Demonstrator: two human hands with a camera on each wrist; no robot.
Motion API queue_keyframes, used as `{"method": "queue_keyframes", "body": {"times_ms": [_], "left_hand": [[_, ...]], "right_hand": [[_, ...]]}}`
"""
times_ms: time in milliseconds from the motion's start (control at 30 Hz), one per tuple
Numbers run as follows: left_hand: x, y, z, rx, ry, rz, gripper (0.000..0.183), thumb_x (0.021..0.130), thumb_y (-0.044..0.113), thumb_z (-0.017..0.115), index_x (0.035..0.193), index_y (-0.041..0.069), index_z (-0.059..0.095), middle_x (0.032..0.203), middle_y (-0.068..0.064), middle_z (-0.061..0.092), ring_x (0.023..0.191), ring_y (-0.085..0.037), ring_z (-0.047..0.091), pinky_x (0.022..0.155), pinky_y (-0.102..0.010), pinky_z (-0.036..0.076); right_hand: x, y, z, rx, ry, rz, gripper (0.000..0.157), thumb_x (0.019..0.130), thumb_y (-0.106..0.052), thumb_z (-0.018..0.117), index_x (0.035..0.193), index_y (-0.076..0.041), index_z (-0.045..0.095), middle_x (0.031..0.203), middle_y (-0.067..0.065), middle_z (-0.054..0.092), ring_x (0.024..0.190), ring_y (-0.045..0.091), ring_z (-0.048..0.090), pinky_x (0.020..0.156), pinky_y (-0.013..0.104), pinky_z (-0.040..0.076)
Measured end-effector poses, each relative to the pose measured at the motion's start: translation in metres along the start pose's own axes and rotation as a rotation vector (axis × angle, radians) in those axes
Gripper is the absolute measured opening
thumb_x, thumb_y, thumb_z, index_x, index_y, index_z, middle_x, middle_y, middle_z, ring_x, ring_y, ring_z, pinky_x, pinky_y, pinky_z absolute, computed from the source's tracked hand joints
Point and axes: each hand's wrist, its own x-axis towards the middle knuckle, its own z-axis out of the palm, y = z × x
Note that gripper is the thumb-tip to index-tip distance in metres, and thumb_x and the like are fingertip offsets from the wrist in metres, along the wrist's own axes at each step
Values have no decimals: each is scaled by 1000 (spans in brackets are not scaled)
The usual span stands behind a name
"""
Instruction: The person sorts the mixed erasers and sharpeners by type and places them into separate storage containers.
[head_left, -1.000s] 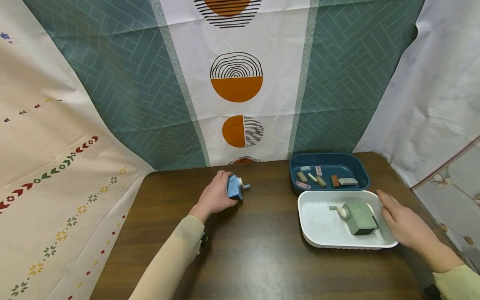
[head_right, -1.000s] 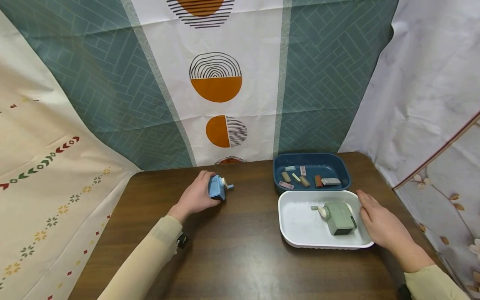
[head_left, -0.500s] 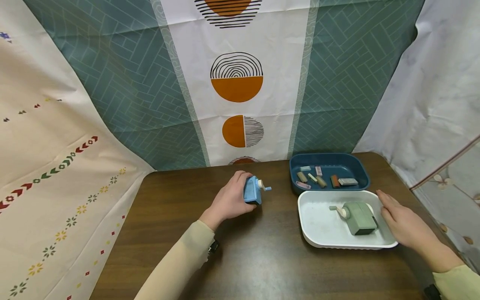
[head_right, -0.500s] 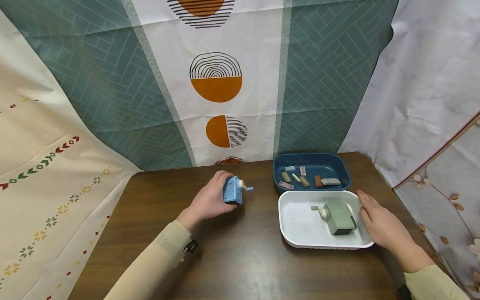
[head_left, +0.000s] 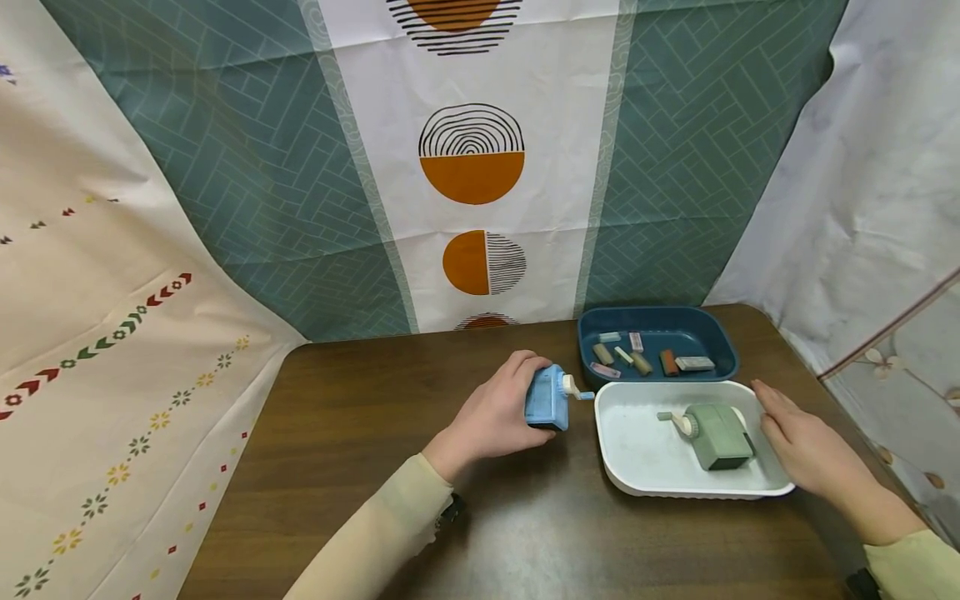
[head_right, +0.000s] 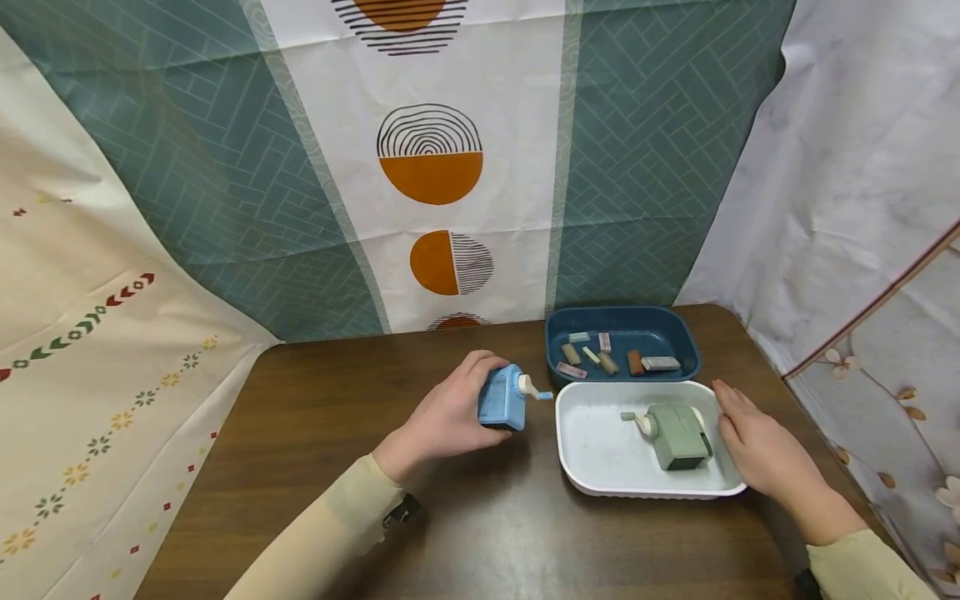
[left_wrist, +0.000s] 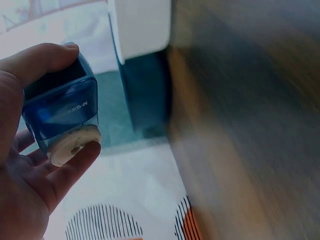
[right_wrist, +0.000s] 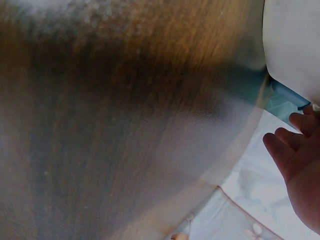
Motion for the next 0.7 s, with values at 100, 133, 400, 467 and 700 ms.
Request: {"method": "queue_keyframes", "body": {"times_ms": [100,133,400,467,700], "left_hand": [[1,10,1,-14,-10,12,94,75,34,98,151,12,46,146,-3,47,117,-17,55,88,-23,56],[2,12,1,-19,-13,15,94,75,34,98,151,12,46,146,-3,47,117,-16,55,88,-23,55],[9,29,14,-37,-45,32,94,77,37,98,152,13,46,147,-2,47,117,-14,54,91,-20,53],[11,35,19,-38,-55,43,95,77,38,98,153,13,46,147,-2,47,119,-14,54,92,-19,52],[22,58,36,4,-85,104,96,76,40,97,154,13,47,154,-3,45,127,-14,53,100,-18,49]], "right_hand": [[0,0,0,-3,3,-4,57,117,-19,38,165,8,25,160,40,35,143,63,37,115,73,27],[0,0,0,-3,3,-5,57,116,-19,38,165,8,25,160,40,35,143,63,37,116,72,27],[-1,1,0,5,21,-21,56,116,-18,39,165,8,26,160,41,35,143,63,37,119,69,24],[0,1,0,7,22,-25,56,116,-18,39,165,8,26,160,40,35,143,63,37,120,69,24],[-1,-1,0,7,13,-16,57,116,-18,39,166,6,24,161,40,35,143,63,37,116,72,27]]}}
